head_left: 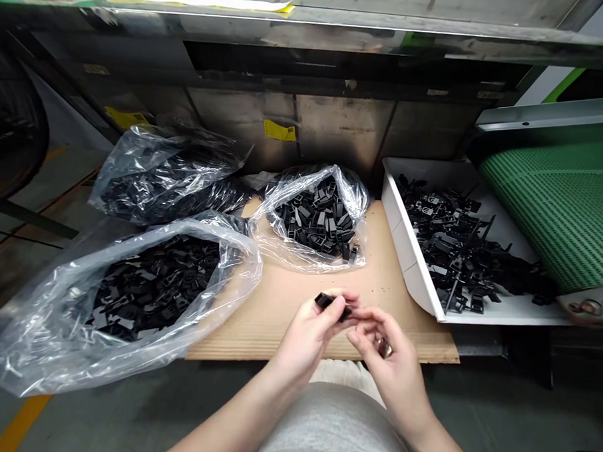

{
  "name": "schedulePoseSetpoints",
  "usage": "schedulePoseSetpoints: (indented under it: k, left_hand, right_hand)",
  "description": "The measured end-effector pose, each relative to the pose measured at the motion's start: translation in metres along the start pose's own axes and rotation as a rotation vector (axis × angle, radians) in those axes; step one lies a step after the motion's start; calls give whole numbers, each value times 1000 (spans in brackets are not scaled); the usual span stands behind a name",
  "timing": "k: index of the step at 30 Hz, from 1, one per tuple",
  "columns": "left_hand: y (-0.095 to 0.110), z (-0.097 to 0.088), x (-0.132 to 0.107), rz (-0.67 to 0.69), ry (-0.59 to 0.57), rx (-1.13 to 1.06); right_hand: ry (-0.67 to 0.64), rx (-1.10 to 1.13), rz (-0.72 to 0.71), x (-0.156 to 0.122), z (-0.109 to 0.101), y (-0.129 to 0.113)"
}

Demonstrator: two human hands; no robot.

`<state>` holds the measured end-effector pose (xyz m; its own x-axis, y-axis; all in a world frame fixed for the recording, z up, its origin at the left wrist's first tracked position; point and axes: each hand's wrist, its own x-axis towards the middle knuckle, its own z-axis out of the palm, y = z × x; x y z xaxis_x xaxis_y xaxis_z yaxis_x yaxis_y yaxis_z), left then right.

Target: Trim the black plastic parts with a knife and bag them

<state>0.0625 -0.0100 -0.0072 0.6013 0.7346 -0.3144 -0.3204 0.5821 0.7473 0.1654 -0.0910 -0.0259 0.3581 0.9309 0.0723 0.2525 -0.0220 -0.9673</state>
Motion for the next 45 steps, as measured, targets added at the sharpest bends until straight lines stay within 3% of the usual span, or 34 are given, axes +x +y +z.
schedulePoseSetpoints:
  k: [3,6,8,11,17,20,24,29,32,37,45]
  left_hand:
    - [2,-11,4,54,9,192]
    - [5,-16,4,74,-18,397]
    - [7,-14,1,118,-24,510]
    - [12,-7,-8,201,-13,636]
    - [15,4,-22,412,20,835]
    - [12,4,-24,496,3,873]
    - [10,1,-26,548,-8,902]
    - [13,2,-29,623,-55,884]
    - [16,3,-28,586,-57,860]
    - [15,1,-25,434,17,792]
    - [10,1,-26,553,40,845]
  right_hand:
    - [-238,317,386,-5,-10,10]
    - [-183,510,462,-10,-13,24]
    - [-121,502,407,-13,-14,27]
    - [-66,251,271,-12,-20,17]
    - [41,-301,-320,-1,-29,-26]
    - [52,-404,-457,3,-22,-36]
    - [20,-443,-465,4,-14,-39]
    - [6,-402,-319,12,-16,-36]
    - [3,-326,-252,12,-21,-36]
    - [-14,-307,-365,2,-23,-35]
    - [18,-401,-411,0,-14,-35]
